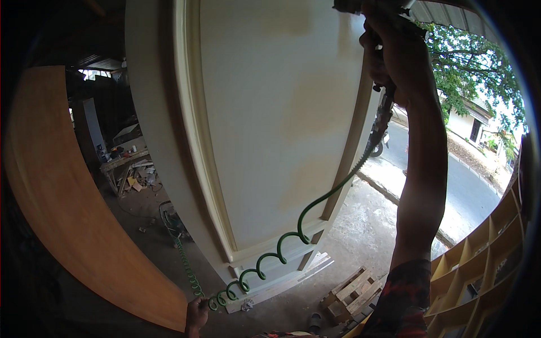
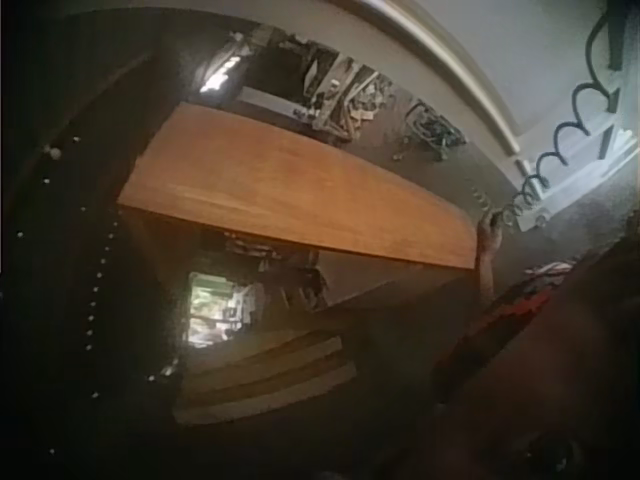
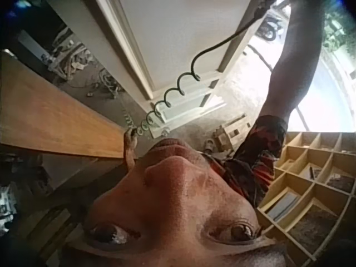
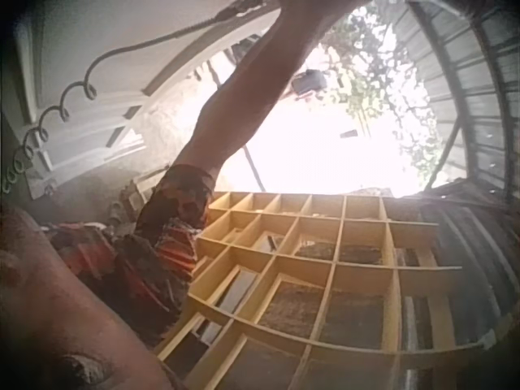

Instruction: The person is spray painting a large white wooden panel using a pneumatic spray gun connected to a compressor. They apply paint to the recessed details and edges of the wood while using their left hand to steady the panel or point at areas as they work in an open workshop.

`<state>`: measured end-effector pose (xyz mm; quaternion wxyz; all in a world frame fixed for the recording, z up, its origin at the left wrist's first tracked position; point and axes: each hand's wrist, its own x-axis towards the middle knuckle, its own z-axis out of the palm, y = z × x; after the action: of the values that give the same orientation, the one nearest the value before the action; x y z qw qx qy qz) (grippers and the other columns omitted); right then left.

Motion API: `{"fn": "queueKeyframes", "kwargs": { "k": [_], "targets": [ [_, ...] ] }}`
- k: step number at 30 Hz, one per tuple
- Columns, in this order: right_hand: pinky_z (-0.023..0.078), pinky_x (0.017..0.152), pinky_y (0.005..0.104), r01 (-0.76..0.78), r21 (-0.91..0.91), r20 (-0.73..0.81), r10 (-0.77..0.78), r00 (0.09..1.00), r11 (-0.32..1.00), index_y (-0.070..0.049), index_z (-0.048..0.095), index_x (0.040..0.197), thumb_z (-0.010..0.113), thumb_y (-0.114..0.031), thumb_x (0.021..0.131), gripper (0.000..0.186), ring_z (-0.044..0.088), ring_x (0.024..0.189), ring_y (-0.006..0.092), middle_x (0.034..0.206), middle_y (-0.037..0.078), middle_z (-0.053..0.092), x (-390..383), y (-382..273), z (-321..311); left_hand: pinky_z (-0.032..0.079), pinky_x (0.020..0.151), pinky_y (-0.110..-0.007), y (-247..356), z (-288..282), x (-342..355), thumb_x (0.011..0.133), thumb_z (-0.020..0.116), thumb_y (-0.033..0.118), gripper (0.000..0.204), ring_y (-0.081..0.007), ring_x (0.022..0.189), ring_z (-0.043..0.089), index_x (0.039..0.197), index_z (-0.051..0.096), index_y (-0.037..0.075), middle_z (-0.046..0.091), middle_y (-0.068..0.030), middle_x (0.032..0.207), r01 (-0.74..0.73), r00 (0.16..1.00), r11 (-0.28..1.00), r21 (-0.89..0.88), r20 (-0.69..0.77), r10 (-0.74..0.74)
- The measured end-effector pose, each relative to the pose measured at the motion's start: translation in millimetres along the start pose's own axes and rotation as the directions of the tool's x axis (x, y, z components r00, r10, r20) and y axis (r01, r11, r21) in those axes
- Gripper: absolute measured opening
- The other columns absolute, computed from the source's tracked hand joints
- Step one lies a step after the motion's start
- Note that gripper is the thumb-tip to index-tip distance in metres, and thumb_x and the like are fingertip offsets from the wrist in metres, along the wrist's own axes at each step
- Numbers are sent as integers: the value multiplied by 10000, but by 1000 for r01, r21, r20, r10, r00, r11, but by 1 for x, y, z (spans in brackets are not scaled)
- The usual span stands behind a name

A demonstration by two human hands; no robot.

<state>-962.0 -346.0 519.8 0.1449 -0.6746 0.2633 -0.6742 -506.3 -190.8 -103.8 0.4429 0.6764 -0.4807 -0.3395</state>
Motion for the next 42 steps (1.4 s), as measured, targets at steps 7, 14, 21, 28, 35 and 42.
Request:
{"fn": "queueKeyframes", "kwargs": {
  "k": [7, 14, 21, 28, 35, 42],
  "targets": [
    [262, 376, 266, 6, 21, -99, -4, 995, 1000, -80, 619, 944, 619, -407, 1105, 364, 367, 385, 55, 622, -11, 537, -21, -19, 6, 483, 689, -315, -6, -5, -2, 1053, 677, 277, 281, -103, 743, 612, 1022, 743, 5, 683, -21, 784, -27, 1000, 1000, 1, -7, 27],
    [226, 378, 238, -85, 3, 61, 85, 995, 996, -90, 592, 880, 653, -460, 1082, 425, 383, 385, 30, 617, -15, 544, -35, -11, 28, 492, 694, -330, -10, -3, -7, 1051, 662, 228, 253, -126, 755, 647, 1043, 755, -7, 720, -61, 818, -45, 999, 996, 75, -18, 47],
    [275, 388, 274, -81, 147, 137, 61, 989, 986, -101, 554, 881, 629, -369, 1099, 354, 348, 402, 62, 598, -37, 471, 9, -31, 40, 484, 689, -312, 6, 3, -3, 1025, 747, 296, 293, -103, 759, 634, 1044, 758, 4, 726, -40, 823, -63, 998, 998, -10, -13, 62],
    [271, 395, 278, -15, 129, -43, 21, 999, 992, -120, 529, 860, 641, -408, 1097, 389, 355, 407, 58, 595, -35, 463, -4, -61, 62, 470, 679, -309, 0, -8, -11, 1003, 783, 412, 407, -92, 746, 609, 999, 739, 8, 700, -19, 789, -54, 996, 999, -1, -65, 54],
    [218, 368, 250, 42, 56, 148, -50, 988, 998, -91, 577, 871, 659, -401, 1086, 386, 363, 362, 36, 602, -16, 522, -20, -17, 48, 481, 680, -316, -6, -4, -13, 1041, 729, 289, 285, -97, 751, 622, 1007, 742, 7, 715, -32, 809, 8, 999, 1000, -22, -34, -9],
    [201, 366, 259, -56, -16, 205, 58, 977, 998, -103, 590, 869, 654, -435, 1090, 404, 361, 359, 43, 642, 8, 560, -28, -17, 51, 502, 696, -334, -17, 1, -7, 1058, 699, 228, 230, -125, 762, 660, 1062, 767, 8, 748, -56, 841, -7, 1000, 997, 80, -28, 9]
  ]
}}
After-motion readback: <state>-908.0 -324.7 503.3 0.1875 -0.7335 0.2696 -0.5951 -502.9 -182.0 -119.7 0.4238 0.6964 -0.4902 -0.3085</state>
